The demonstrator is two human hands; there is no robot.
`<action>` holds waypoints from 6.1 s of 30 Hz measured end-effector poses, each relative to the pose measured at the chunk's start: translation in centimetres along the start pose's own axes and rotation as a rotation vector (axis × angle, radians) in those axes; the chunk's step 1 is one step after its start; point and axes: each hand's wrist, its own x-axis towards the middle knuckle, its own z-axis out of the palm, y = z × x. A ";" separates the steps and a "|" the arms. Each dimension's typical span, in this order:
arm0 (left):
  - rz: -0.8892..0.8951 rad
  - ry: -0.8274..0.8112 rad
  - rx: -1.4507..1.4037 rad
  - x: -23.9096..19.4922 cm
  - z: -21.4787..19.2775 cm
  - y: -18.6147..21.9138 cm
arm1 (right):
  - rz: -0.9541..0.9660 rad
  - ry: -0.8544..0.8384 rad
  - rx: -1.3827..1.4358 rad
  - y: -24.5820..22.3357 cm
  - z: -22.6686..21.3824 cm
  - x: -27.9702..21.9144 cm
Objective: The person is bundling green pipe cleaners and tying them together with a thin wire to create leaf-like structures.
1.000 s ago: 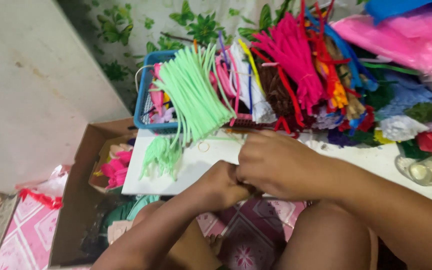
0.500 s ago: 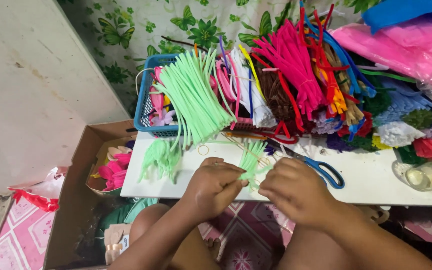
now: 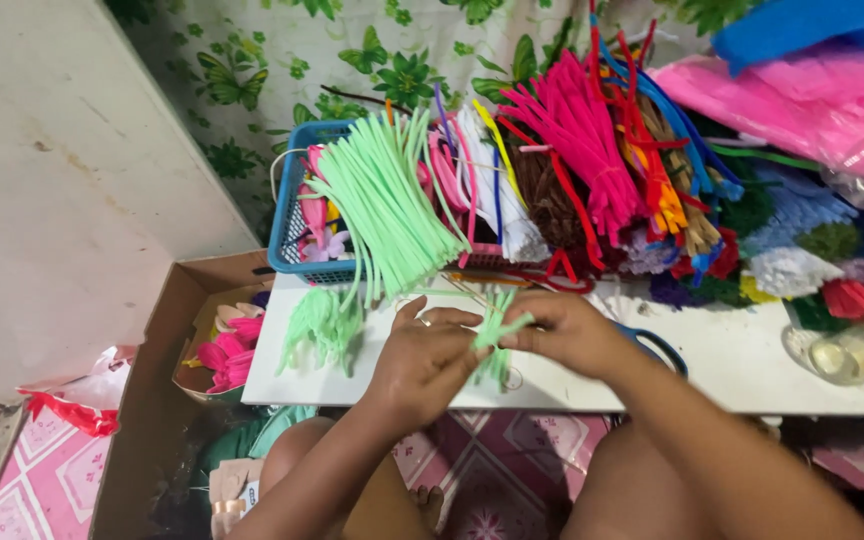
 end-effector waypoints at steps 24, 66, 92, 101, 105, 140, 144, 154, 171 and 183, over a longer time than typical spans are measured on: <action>-0.263 0.193 -0.350 1.5 2.7 -3.4 | -0.502 0.279 -0.993 -6.5 2.5 3.9; -0.559 0.055 -0.710 0.6 2.0 -3.5 | -0.134 0.184 -0.171 -1.1 3.0 3.9; -0.628 -0.065 -1.280 -0.4 3.0 -4.7 | -0.162 -0.001 0.664 5.9 3.9 2.4; -0.569 -0.003 -0.910 -0.5 3.7 -6.4 | -0.124 0.035 0.328 4.4 2.5 2.1; -0.430 0.055 -0.554 -1.3 1.1 -5.5 | -0.108 0.119 0.124 2.2 2.5 2.2; -0.722 0.391 0.292 -3.6 -9.0 -11.8 | 0.567 0.037 -0.664 6.0 4.8 17.3; -0.593 0.390 0.214 -1.8 -8.3 -8.9 | 0.560 0.064 -0.470 6.2 4.6 16.8; -0.614 0.299 0.170 -2.1 -6.5 -5.9 | 0.499 0.053 -0.500 6.2 3.8 15.7; 0.016 0.305 0.835 3.4 -3.1 -2.3 | 0.410 0.050 -0.778 -6.3 0.4 5.4; 0.133 0.145 0.576 5.2 -3.4 -5.6 | 0.608 0.196 -1.005 -3.8 -6.7 -3.0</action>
